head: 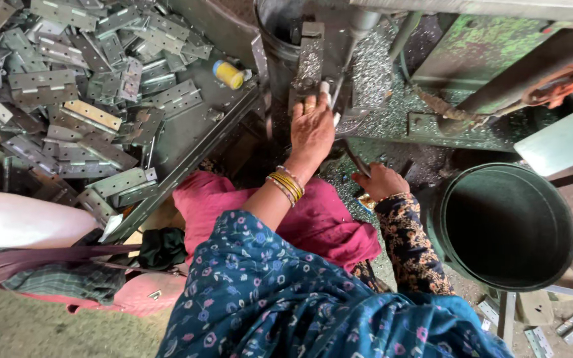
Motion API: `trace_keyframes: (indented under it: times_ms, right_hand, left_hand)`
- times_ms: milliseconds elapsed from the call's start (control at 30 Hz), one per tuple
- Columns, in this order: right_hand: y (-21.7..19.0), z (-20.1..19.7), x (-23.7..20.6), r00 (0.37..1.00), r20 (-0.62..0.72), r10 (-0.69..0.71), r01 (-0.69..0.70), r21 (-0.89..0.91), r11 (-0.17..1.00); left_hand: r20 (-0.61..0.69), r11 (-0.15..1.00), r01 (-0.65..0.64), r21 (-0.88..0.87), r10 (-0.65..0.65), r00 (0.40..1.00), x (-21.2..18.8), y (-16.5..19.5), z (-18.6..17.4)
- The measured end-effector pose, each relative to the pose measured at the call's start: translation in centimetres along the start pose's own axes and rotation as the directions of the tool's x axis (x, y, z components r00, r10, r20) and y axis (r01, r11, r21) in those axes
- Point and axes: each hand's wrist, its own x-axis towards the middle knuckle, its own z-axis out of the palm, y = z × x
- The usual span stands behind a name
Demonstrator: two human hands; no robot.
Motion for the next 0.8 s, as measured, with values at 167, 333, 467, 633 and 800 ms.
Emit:
trace_keyframes:
  times_ms: [167,333,467,633,800]
  right_hand:
    - [1.6,1.0,1.7,0.998,-0.025,-0.056,0.055,-0.03,0.998]
    - [5.6,8.0,3.7,0.998,-0.034,-0.053,0.053,0.005,0.999]
    - [6.7,12.9,4.7,0.997,-0.074,0.016,0.001,0.218,0.976]
    - [6.5,9.5,5.9,0.994,-0.107,-0.02,0.027,0.068,0.997]
    - [5.1,9.2,3.6,0.998,-0.059,0.039,-0.038,0.025,0.999]
  left_hand:
    - [0.044,0.996,-0.006,0.091,0.002,0.999,1.9,0.8,2.4]
    - [0.096,0.995,0.035,0.088,-0.044,0.994,3.5,1.5,3.5]
    - [0.03,0.998,0.038,0.059,-0.04,0.999,2.3,0.5,2.4]
    - [0.136,0.994,0.111,0.001,-0.11,0.985,3.1,0.2,3.3]
    - [-0.055,0.993,0.097,0.064,-0.094,0.994,3.6,0.6,5.3]
